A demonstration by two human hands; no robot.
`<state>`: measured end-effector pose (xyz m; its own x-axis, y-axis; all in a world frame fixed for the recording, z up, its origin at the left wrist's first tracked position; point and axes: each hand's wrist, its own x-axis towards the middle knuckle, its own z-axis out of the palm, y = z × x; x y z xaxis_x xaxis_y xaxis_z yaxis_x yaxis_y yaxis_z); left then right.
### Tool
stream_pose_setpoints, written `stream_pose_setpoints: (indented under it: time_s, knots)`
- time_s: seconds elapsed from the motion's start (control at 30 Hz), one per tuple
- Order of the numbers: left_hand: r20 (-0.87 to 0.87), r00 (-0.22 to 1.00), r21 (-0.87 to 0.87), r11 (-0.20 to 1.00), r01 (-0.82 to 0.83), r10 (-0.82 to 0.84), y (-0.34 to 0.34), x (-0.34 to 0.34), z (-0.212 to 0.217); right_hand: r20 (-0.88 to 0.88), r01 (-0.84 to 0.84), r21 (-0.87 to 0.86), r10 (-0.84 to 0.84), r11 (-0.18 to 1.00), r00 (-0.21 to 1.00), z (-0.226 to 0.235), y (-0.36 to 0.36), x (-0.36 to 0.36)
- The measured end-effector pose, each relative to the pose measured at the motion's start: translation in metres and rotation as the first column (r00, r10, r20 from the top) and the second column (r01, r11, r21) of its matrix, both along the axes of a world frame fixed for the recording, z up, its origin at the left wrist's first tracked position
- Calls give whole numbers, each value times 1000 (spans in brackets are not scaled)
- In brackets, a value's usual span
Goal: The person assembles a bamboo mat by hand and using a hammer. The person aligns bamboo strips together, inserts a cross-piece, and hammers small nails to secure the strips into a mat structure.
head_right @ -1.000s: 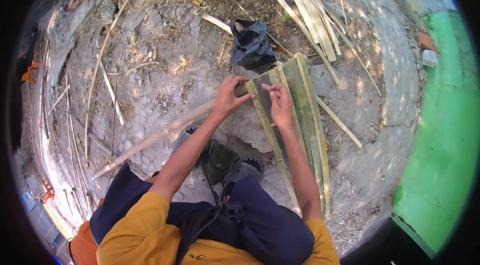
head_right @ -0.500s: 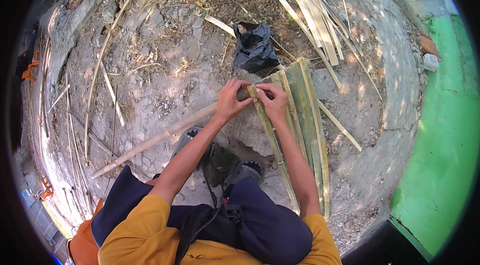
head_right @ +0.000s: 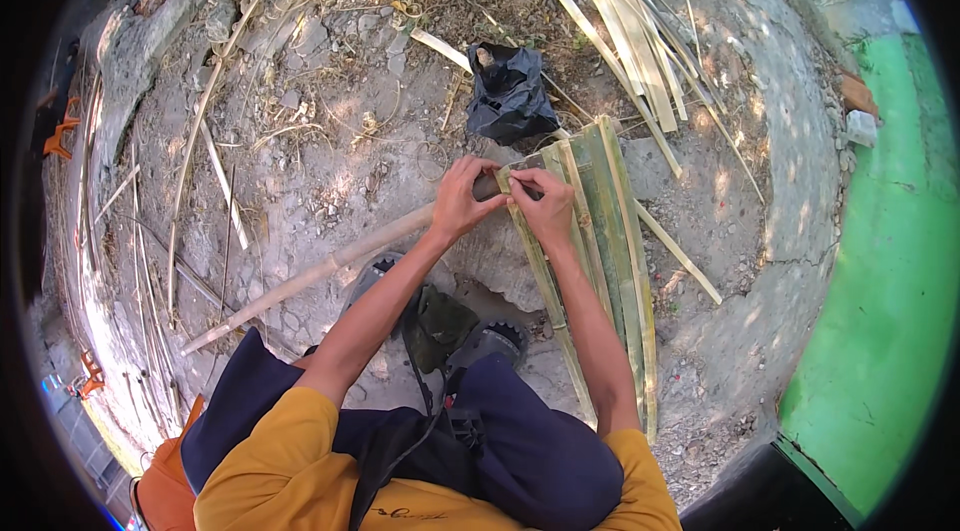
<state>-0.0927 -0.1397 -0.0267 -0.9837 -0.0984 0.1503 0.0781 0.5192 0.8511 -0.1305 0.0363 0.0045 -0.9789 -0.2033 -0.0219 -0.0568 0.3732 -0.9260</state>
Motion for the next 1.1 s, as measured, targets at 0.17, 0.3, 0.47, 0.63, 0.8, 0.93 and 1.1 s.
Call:
stream_pose_setpoints:
  time_s: [0.17,0.3,0.47,0.63,0.8,0.93,1.1]
  knots:
    - [-1,1000,-7,1000,2,-2,0,1,1,-85,-56,53,60,997,995,-1,1,0]
    - [-6,1000,10,1000,-1,1,1,0,0,-139,-62,84,73,995,988,1,0,-1]
    - [-14,1000,30,1000,-3,4,2,0,-1,-227,-75,181,116,981,967,6,-4,0]
    - [-39,999,79,997,-16,20,2,-3,-2,-271,-82,224,143,971,952,9,-5,-1]
    - [-18,999,216,976,34,-31,3,-5,2,-264,-71,214,127,974,956,9,-4,-3]
    - [-92,995,181,982,58,-42,3,-7,0,-285,-114,207,171,972,943,15,-7,-3]
    - [-50,998,249,968,45,-34,4,-9,-6,-251,-103,189,150,977,956,18,-6,-4]
